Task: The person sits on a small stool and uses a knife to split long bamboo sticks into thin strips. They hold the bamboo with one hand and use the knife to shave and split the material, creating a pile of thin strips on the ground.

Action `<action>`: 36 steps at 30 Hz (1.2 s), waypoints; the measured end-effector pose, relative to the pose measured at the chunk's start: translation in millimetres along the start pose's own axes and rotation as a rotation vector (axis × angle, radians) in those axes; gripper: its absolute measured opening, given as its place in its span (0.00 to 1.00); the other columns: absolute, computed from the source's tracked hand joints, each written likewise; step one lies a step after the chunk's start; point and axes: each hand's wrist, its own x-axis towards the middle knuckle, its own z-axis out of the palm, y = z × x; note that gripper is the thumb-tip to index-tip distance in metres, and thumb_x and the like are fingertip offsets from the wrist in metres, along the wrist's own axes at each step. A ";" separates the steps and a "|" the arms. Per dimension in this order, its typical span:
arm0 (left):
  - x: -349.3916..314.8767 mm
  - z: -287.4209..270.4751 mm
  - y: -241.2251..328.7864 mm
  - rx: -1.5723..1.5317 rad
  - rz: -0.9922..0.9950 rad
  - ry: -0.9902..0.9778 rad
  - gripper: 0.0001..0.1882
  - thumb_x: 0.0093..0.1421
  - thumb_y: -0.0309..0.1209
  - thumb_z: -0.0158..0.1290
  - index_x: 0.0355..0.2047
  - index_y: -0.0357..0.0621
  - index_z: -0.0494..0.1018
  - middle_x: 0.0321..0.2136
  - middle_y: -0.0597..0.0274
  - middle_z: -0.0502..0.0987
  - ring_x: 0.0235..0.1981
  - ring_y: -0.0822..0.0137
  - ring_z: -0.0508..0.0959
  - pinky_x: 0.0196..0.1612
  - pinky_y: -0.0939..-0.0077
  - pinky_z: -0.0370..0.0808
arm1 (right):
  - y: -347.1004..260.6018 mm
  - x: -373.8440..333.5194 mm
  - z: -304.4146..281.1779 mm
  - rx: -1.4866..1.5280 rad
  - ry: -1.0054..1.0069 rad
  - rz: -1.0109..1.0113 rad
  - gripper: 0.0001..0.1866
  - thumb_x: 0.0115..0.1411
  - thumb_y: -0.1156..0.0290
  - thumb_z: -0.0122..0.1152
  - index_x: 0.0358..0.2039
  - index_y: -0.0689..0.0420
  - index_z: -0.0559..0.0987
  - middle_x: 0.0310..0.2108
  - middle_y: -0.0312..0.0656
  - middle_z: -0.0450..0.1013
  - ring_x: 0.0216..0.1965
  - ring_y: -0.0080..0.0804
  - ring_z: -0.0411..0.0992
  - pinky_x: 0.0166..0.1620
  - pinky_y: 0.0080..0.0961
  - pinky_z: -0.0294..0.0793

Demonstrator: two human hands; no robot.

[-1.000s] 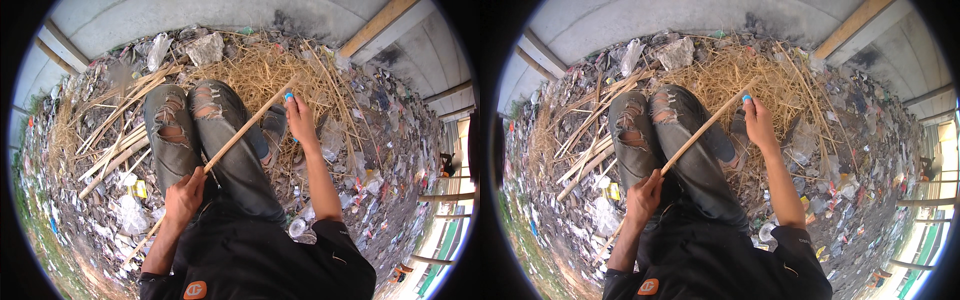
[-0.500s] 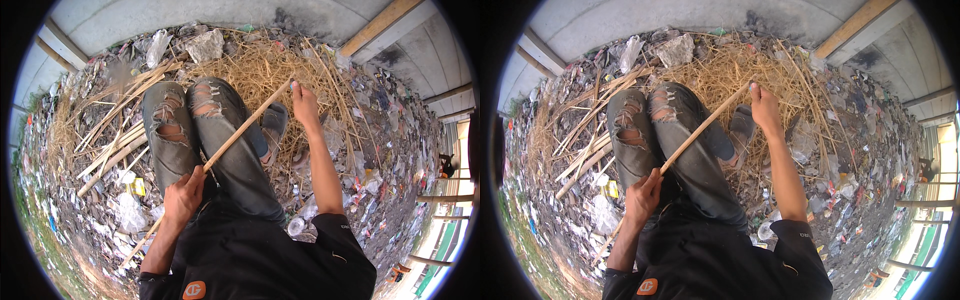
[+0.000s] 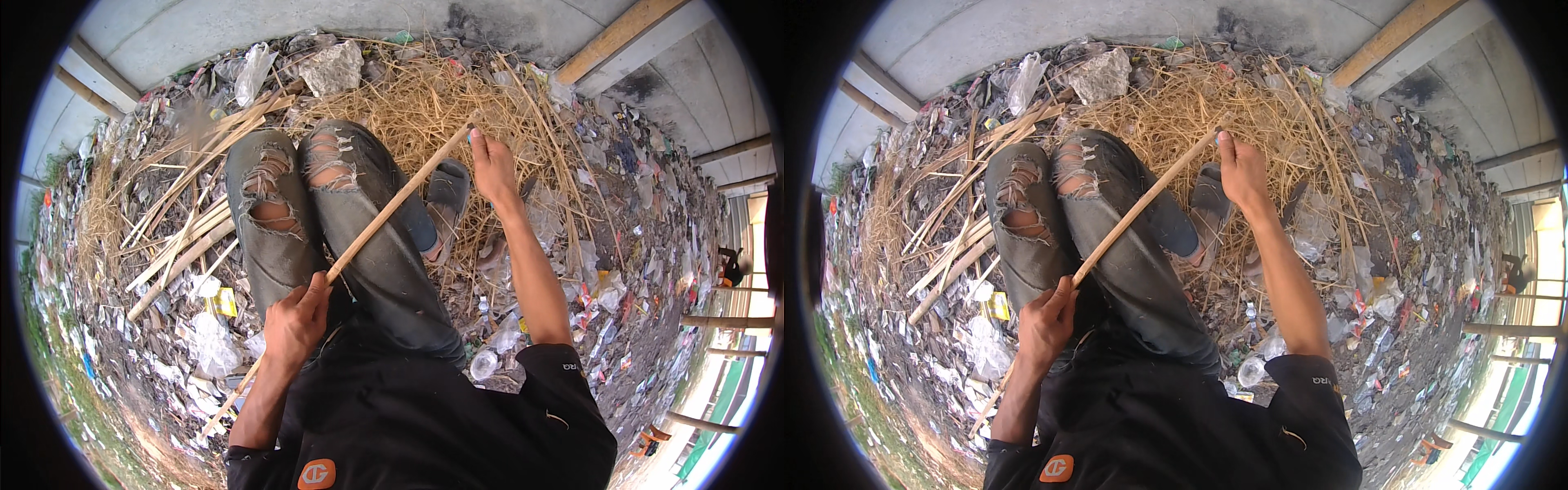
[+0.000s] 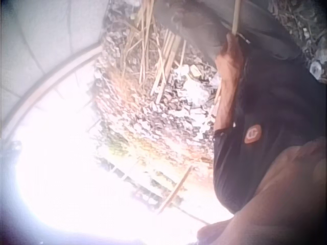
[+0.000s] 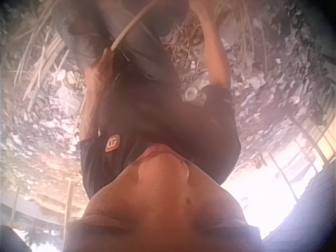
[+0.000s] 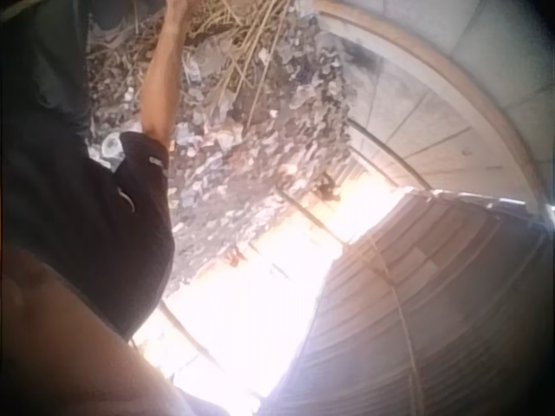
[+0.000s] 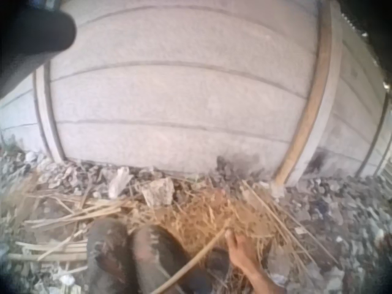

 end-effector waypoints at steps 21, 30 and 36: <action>6.5 -4.6 5.2 -0.034 -0.052 0.016 0.15 0.63 0.32 0.63 0.50 0.46 0.81 0.21 0.54 0.77 0.20 0.50 0.79 0.23 0.55 0.74 | -20.1 -16.9 -34.3 0.312 0.032 -0.123 0.18 0.64 0.55 0.68 0.38 0.59 0.81 0.18 0.28 0.65 0.20 0.18 0.59 0.25 0.25 0.59; 1.2 2.5 0.3 0.050 -0.002 0.048 0.16 0.63 0.33 0.63 0.51 0.50 0.80 0.22 0.56 0.77 0.20 0.49 0.79 0.23 0.54 0.75 | -13.0 5.1 3.3 0.224 0.227 -0.235 0.17 0.61 0.60 0.74 0.41 0.62 0.84 0.17 0.29 0.69 0.19 0.16 0.62 0.24 0.22 0.61; 1.2 4.0 0.7 0.058 -0.002 0.061 0.16 0.63 0.33 0.63 0.51 0.50 0.80 0.22 0.56 0.77 0.19 0.49 0.79 0.22 0.54 0.75 | -17.7 9.4 -14.8 0.782 -0.095 0.159 0.13 0.63 0.62 0.72 0.31 0.60 0.84 0.16 0.26 0.66 0.18 0.14 0.58 0.23 0.21 0.54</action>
